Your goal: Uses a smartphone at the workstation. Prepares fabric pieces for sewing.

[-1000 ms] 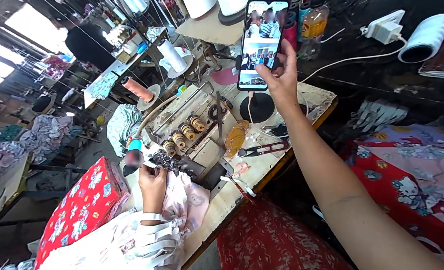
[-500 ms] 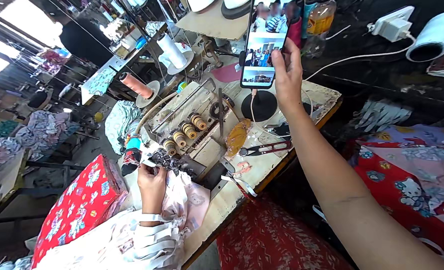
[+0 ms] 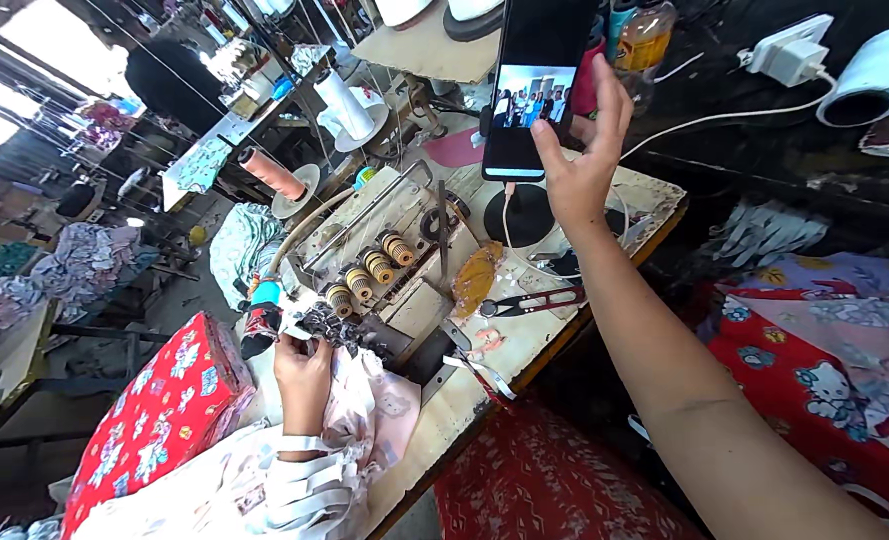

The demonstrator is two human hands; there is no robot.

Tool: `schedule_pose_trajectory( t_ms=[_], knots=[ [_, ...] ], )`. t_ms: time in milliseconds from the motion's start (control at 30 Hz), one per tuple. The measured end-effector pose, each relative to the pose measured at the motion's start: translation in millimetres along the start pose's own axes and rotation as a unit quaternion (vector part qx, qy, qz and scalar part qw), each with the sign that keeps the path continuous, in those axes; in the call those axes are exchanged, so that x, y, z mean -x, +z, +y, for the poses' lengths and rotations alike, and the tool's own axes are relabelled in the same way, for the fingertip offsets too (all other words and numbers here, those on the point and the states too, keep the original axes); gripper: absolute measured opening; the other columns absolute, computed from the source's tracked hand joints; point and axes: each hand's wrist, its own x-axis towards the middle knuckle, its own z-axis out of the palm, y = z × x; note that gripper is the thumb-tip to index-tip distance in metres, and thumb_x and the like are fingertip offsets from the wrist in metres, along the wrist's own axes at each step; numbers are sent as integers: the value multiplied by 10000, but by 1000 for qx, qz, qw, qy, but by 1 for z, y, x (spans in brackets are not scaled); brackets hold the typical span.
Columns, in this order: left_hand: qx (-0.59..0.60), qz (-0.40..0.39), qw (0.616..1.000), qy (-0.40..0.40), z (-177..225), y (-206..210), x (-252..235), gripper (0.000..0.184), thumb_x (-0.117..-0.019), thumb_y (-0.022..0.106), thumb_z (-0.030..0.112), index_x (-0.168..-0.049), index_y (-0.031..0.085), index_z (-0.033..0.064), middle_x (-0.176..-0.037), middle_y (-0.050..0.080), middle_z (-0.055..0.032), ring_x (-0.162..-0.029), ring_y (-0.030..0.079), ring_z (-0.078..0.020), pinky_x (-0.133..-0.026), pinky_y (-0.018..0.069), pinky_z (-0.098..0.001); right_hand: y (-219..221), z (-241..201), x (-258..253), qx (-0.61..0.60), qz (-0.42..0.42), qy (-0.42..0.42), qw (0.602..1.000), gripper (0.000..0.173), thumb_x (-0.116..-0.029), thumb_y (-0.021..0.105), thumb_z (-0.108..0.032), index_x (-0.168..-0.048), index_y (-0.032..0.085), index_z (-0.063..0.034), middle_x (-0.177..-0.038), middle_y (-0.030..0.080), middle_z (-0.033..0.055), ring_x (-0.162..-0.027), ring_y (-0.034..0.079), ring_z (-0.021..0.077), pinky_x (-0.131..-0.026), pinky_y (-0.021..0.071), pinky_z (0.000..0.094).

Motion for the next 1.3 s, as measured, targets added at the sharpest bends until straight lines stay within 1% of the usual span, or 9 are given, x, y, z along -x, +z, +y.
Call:
schedule_pose_trajectory(
  t_ms=[100, 167, 300, 367, 633, 833, 933, 1133, 1300],
  knots=[
    [-3, -3, 1000, -1, 0, 0, 1, 501, -860, 653, 5, -1306, 469, -130, -1069, 650, -68, -922, 597, 86, -826, 485, -97, 3, 0, -4, 37, 13, -55, 998, 458, -922, 745, -210, -1313, 661, 12, -1495, 404, 338, -1392, 423, 422, -1123, 418, 441],
    [0, -3, 1000, -2, 1, 0, 1, 509, -856, 655, -1, -1310, 467, -132, -1084, 655, -78, -933, 605, 83, -829, 491, -99, 8, 0, -6, 49, 12, -93, 994, 313, -917, 753, -229, -1181, 754, -61, -1495, 404, 354, -1435, 355, 455, -1147, 337, 527],
    [3, -4, 1000, -1, 0, 0, 0, 511, -856, 657, 11, -1313, 470, -121, -1084, 658, -66, -939, 609, 80, -832, 497, -103, 15, 2, -10, 60, -9, -116, 991, 176, -910, 769, -225, -1054, 812, -132, -1497, 430, 345, -1441, 349, 481, -1154, 271, 620],
    [1, -3, 1000, -1, 0, 0, 0, 512, -856, 660, 11, -1314, 471, -117, -1082, 660, -61, -937, 609, 83, -829, 498, -103, 15, 2, -11, 63, -13, -111, 992, 166, -901, 775, -203, -1045, 811, -129, -1502, 431, 332, -1422, 384, 462, -1143, 295, 603],
    [-2, -1, 1000, -3, 1, 0, 1, 487, -853, 657, 19, -1286, 484, -122, -1064, 660, -53, -930, 607, 93, -828, 495, -96, 11, -9, -17, 120, -38, -86, 988, 423, -883, 780, -240, -1265, 724, -68, -1561, 323, 350, -1204, 548, 410, -957, 428, 529],
    [3, -1, 1000, -3, 0, 0, 1, 492, -858, 661, 8, -1296, 482, -128, -1077, 659, -74, -933, 614, 73, -833, 502, -111, 3, -15, -20, 148, -84, -51, 984, 796, -818, 831, -269, -1495, 504, -5, -1614, 205, 337, -1255, 516, 398, -1007, 476, 455],
    [9, 0, 1000, -5, 3, 1, 1, 498, -854, 655, 0, -1299, 472, -132, -1080, 657, -71, -944, 613, 81, -837, 502, -104, 1, -18, -22, 150, -96, -39, 983, 912, -787, 857, -292, -1531, 434, 22, -1626, 175, 343, -1283, 491, 434, -1002, 459, 500],
    [9, 0, 1000, -10, 1, 1, 1, 483, -855, 646, -23, -1296, 479, -131, -1094, 658, -88, -947, 614, 78, -838, 500, -103, -2, -18, -24, 151, -98, -40, 983, 981, -770, 879, -315, -1532, 395, 70, -1625, 171, 345, -1344, 455, 420, -1074, 450, 415],
    [-5, 1, 1000, -8, 1, 0, 1, 481, -857, 659, 1, -1284, 481, -131, -1071, 656, -71, -931, 607, 89, -830, 495, -98, -6, -15, -22, 132, -86, -60, 986, 937, -779, 880, -337, -1535, 439, -2, -1615, 166, 361, -1370, 425, 446, -1076, 449, 444]
  ],
)
